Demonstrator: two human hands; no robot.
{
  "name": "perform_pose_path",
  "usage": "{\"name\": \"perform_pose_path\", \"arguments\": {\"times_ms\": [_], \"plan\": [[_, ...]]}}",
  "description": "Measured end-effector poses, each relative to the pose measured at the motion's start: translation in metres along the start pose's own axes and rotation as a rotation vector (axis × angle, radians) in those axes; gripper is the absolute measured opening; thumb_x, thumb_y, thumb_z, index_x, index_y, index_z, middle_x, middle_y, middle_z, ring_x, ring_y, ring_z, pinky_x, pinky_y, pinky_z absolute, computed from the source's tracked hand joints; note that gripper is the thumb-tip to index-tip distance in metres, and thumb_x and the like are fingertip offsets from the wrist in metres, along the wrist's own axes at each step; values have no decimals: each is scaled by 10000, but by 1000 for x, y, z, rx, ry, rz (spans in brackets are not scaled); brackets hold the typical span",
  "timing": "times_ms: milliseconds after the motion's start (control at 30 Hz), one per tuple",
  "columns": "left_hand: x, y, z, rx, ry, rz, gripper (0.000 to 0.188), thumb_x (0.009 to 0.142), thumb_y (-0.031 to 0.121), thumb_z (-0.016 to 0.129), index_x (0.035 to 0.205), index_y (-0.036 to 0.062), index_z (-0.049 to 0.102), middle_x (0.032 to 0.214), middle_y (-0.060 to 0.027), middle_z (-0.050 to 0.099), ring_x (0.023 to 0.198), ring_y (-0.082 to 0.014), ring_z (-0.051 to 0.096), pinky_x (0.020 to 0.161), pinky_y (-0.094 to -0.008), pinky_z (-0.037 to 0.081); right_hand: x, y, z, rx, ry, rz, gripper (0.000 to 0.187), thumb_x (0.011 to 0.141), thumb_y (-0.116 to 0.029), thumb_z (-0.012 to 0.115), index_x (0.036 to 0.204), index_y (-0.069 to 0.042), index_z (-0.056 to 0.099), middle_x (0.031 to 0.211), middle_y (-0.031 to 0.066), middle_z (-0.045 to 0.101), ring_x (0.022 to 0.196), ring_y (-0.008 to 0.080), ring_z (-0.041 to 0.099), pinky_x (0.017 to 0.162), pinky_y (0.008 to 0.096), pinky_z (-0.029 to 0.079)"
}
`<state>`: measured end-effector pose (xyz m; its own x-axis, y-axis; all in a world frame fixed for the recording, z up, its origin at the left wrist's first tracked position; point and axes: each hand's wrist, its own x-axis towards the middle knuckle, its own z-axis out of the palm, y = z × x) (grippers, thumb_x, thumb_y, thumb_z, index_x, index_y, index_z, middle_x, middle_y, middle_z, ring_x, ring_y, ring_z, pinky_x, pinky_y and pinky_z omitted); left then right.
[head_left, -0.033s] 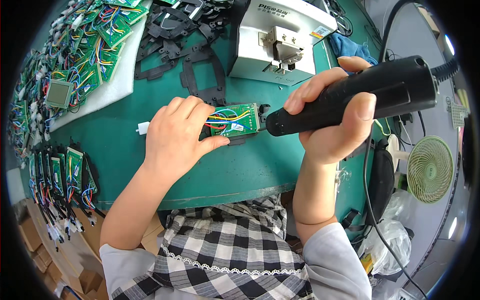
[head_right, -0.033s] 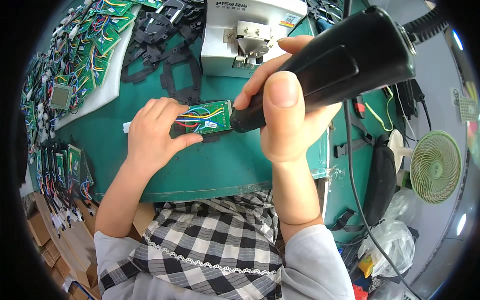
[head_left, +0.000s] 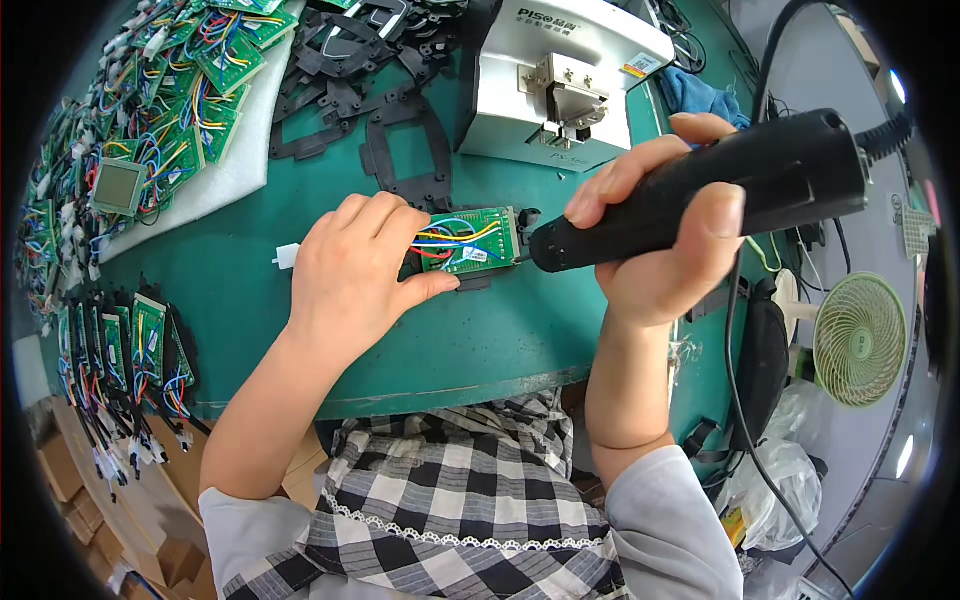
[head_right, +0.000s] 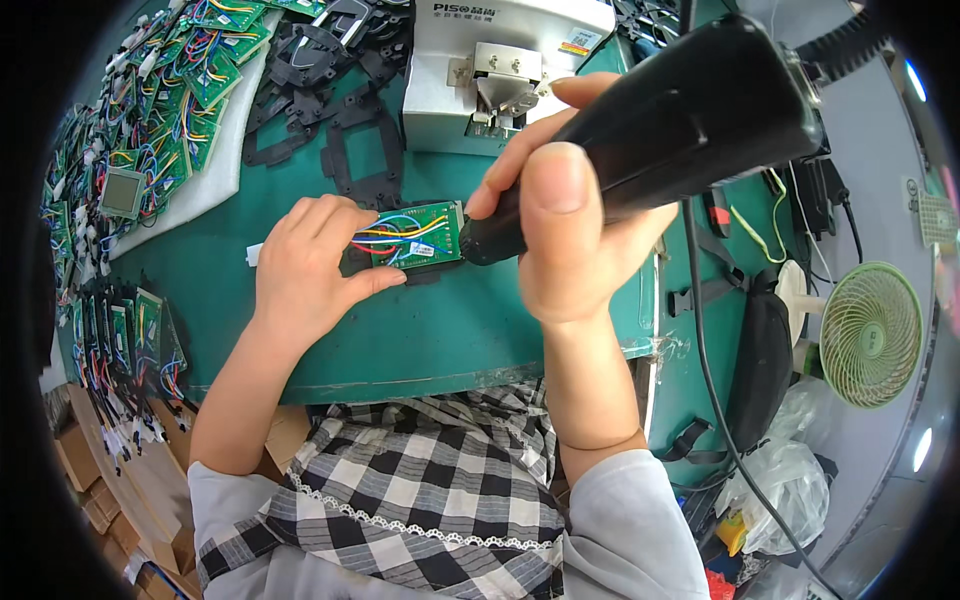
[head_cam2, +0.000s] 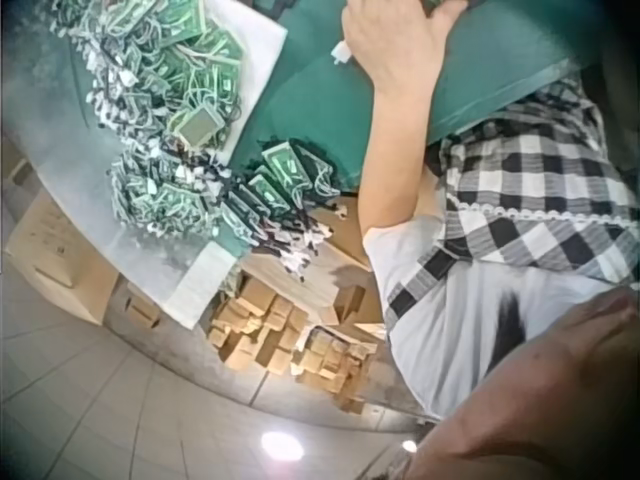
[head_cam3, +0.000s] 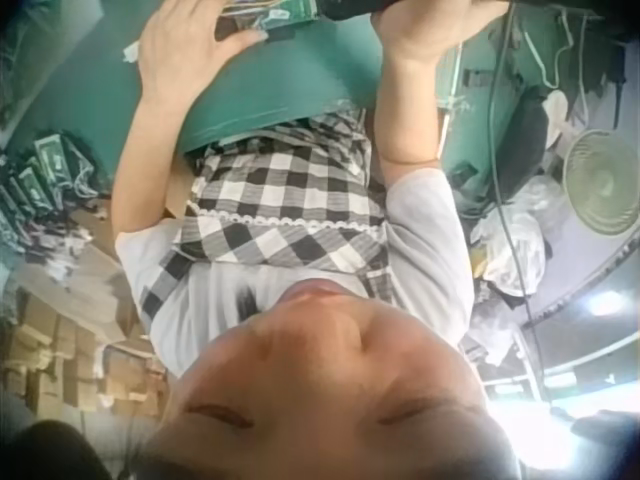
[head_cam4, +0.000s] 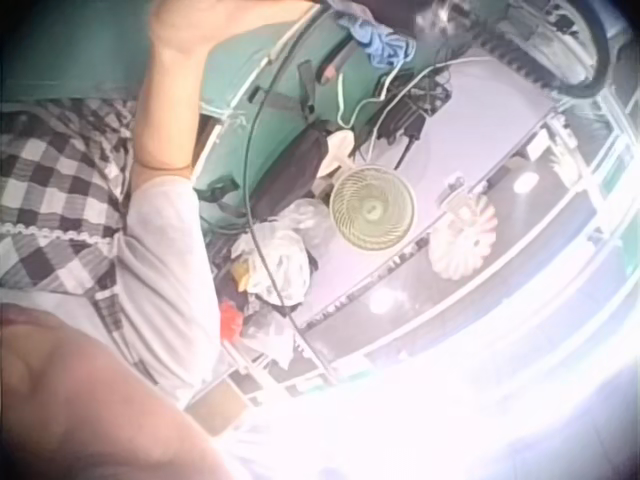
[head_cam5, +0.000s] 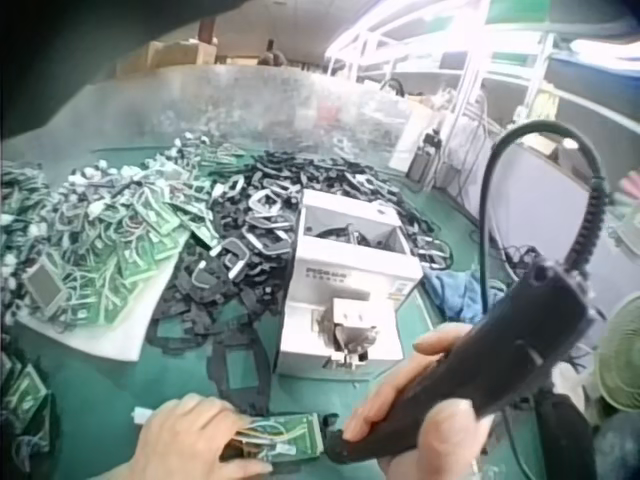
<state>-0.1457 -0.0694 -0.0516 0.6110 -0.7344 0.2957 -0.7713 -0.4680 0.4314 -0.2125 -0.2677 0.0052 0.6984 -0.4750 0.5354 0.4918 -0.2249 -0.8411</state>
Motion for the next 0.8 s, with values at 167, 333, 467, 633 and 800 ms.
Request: {"name": "perform_pose_path", "arguments": {"times_ms": [167, 333, 467, 633, 800], "plan": [[-1, -2, -5, -54, -25, 13, 496, 589, 274, 819, 982, 32, 639, 957, -83, 618, 882, -272, 582, 764, -390, 481, -8, 0, 1, 30, -85, -15, 655, 842, -520, 614, 1126, 35, 414, 648, 121, 560, 485, 185, 556, 472, 305, 482], [0, -1, -9, -62, -63, 8, 484, 607, 249, 809, 1007, 27, 652, 975, -85, 626, 897, -271, 588, 773, -380, 492, -10, -6, 1, -7, -187, 34, 703, 826, -587, 612, 1130, 16, 417, 671, 133, 558, 504, 210, 576, 497, 340, 526], [0, -1, -8, -60, -54, 32, 473, 606, 256, 807, 997, 33, 659, 982, -74, 637, 907, -266, 595, 771, -377, 497, -7, 0, -2, -23, -123, 1, 695, 854, -585, 565, 1147, 23, 399, 654, 137, 554, 486, 214, 563, 453, 329, 498], [-1, 3, -3, -82, -40, 87, 450, 597, 276, 803, 970, 58, 676, 982, -44, 658, 892, -250, 611, 771, -369, 500, 52, -19, -10, -159, 103, -247, 665, 874, -602, 488, 1111, 15, 415, 634, 162, 555, 468, 254, 551, 459, 374, 497], [0, 5, -4, -60, -45, 83, 427, 603, 284, 801, 959, 78, 687, 988, -24, 655, 897, -230, 608, 762, -355, 498, 83, -15, -8, -181, 108, -347, 655, 878, -579, 492, 1071, 42, 415, 630, 163, 579, 481, 259, 585, 474, 362, 514]]}}
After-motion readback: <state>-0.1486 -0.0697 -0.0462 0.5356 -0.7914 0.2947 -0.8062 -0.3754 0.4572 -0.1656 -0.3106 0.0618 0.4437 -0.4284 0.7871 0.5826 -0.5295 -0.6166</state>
